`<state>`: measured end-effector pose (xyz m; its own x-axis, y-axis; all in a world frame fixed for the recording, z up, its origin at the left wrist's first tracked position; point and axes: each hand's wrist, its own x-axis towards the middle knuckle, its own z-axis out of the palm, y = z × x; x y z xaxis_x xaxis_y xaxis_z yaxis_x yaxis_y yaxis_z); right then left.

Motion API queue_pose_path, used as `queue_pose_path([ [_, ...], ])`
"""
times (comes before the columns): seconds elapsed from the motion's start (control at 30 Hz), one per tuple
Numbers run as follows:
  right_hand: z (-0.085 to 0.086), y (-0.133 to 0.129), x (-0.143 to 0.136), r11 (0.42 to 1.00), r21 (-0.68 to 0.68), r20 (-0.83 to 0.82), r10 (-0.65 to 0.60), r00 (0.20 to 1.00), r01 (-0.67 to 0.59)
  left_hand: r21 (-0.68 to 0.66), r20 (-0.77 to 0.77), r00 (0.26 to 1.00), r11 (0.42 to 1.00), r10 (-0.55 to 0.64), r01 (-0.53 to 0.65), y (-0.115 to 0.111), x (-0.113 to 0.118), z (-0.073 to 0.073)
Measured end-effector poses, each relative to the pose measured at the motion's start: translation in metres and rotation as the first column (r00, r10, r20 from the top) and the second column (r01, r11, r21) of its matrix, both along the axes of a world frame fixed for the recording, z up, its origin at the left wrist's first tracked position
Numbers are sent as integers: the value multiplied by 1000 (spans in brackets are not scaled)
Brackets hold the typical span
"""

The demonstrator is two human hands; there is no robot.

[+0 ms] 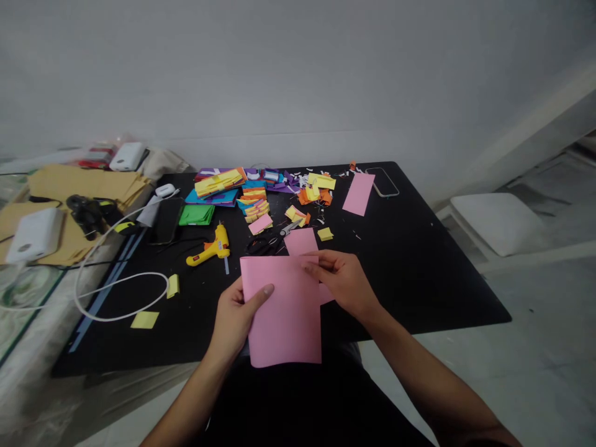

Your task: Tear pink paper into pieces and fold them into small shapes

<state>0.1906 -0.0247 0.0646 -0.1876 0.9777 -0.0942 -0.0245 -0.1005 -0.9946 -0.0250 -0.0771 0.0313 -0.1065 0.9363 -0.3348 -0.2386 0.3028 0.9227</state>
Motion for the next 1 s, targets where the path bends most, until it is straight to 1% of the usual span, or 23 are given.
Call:
queue_pose_path([
  [0.1, 0, 1, -1, 1000, 0, -16, 11, 1000, -11, -4, 6, 1000, 1000, 11, -11, 0, 0, 0],
  [0.27, -1, 2, -1, 1000, -3, -40, 17, 999, -17, -1, 12, 1000, 1000, -6, 6, 1, -2, -3],
  [0.63, 3, 3, -2, 1000, -5, -11, 6, 1000, -6, -1, -5, 1000, 1000, -3, 3, 0, -3, -4],
  [0.77, 1, 3, -3, 1000, -1, -6, 14, 1000, -14, -13, 4, 999, 999, -53, 53, 0, -8, -6],
  [0.87, 0, 4, -2, 1000, 4, 3, 25, 1000, -25, -12, 27, 994, 995, -102, 103, 4, -12, -2],
  [0.93, 0, 5, -2, 1000, 5, 8, 28, 1000, -28, 28, 40, 996, 996, -83, 82, 9, -14, 3],
  [1.0, 1, 4, -2, 1000, 0, 9, 28, 1000, -28, 84, 37, 999, 996, -36, 33, 14, -16, 9],
])
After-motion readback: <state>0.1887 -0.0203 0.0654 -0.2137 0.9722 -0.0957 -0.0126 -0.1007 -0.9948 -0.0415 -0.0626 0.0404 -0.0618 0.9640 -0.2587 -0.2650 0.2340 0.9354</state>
